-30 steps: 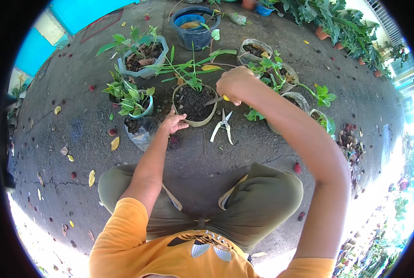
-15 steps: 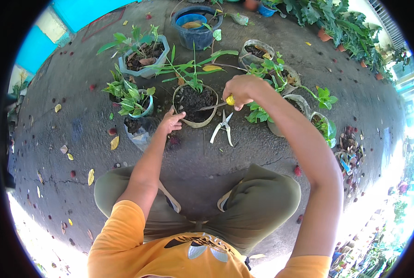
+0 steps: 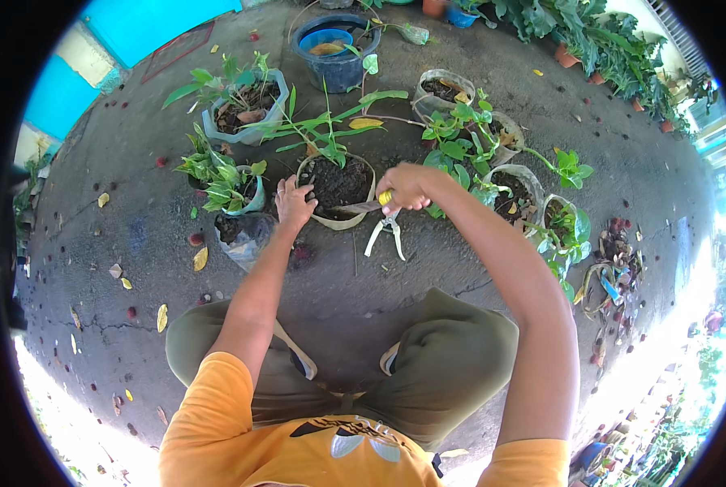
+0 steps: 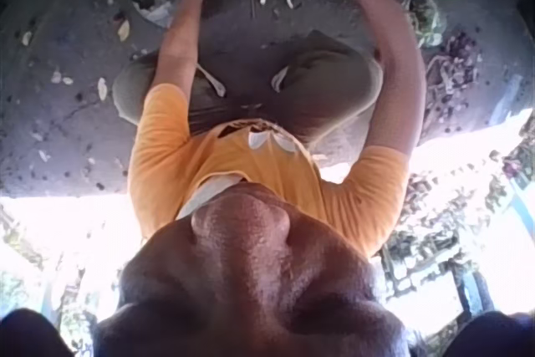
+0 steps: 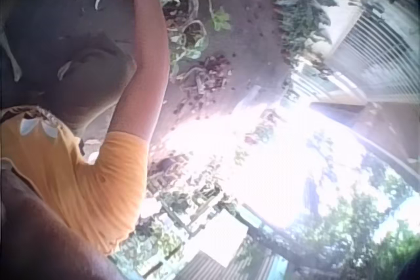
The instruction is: The person sits on the floor and trims a potted plant using shears. They hold the plant with one hand and cut leaves and stems with the other, placing the cut pieces on the ground.
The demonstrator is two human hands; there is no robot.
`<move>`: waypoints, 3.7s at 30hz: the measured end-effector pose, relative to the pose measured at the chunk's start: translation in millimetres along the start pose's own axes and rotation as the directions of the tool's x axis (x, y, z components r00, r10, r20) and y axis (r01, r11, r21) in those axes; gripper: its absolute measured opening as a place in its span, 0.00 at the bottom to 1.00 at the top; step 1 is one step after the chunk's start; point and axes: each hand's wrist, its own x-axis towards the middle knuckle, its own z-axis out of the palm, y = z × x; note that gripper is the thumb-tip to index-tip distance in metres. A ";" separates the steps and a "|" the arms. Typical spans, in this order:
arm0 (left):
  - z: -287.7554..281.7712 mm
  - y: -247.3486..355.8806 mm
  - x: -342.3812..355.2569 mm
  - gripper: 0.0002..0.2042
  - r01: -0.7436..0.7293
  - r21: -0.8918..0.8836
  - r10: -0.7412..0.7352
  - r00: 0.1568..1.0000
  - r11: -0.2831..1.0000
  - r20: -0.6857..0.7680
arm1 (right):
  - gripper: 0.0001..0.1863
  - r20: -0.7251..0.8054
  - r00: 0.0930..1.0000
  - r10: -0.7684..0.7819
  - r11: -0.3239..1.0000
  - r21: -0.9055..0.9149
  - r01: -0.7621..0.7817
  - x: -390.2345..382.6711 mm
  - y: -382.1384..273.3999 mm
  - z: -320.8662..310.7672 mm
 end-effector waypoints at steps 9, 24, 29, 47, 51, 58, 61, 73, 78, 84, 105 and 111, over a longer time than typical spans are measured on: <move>1.6 -2.4 15.0 0.07 0.068 -0.108 -0.076 0.995 0.992 -0.069 | 0.18 -0.064 0.991 -0.120 0.990 0.068 0.124 -36.3 -18.4 1.1; -18.6 17.7 20.2 0.16 0.074 0.469 -0.219 0.939 0.880 0.264 | 0.20 -0.300 0.892 -0.338 0.917 -0.319 0.240 -17.1 -6.5 47.1; -27.7 14.1 26.1 0.17 0.027 0.396 -0.176 0.922 0.918 0.344 | 0.22 -0.151 0.986 -0.071 0.983 0.154 0.095 -57.7 -9.0 16.3; 2.7 -15.3 68.2 0.23 0.063 -0.055 -0.056 0.989 0.996 0.134 | 0.19 -0.122 0.991 -0.057 0.933 0.346 0.096 -44.6 -25.8 21.8; 12.5 -19.0 71.2 0.23 0.081 -0.239 -0.039 0.984 0.968 0.175 | 0.19 -0.165 0.980 -0.112 0.937 0.310 0.160 -11.1 -41.6 41.9; -2.5 -21.5 60.4 0.24 0.185 -0.260 -0.145 0.975 0.948 0.166 | 0.22 -0.250 0.966 -0.060 0.913 0.377 0.154 -4.4 -30.2 60.5; -9.6 -22.0 58.7 0.23 0.242 -0.247 -0.186 0.955 0.938 0.230 | 0.22 -0.234 0.972 -0.030 0.900 0.417 0.128 -23.5 -30.7 51.5; -5.7 -20.6 47.4 0.21 0.197 -0.205 -0.167 0.974 0.959 0.153 | 0.23 -0.262 0.964 0.053 0.803 0.585 0.115 17.0 -53.2 44.3; -3.9 -14.3 45.1 0.21 0.230 -0.260 -0.210 0.972 0.938 0.102 | 0.21 -0.209 0.978 -0.012 0.825 0.551 0.128 -24.0 -35.6 23.1; 6.2 11.8 25.3 0.06 -0.308 -0.122 0.217 0.852 0.943 -0.477 | 0.22 -0.173 0.977 0.124 0.878 0.478 -0.026 -97.8 -23.4 -6.7; 13.3 0.6 8.7 0.08 -0.251 -0.210 0.145 0.896 0.945 -0.420 | 0.23 -0.329 0.940 0.091 0.912 0.406 0.054 -70.6 10.2 7.5; 15.4 14.9 -2.8 0.09 -0.226 -0.154 0.182 0.949 0.962 -0.259 | 0.20 -0.397 0.911 0.108 0.912 0.404 0.068 -64.3 9.5 23.8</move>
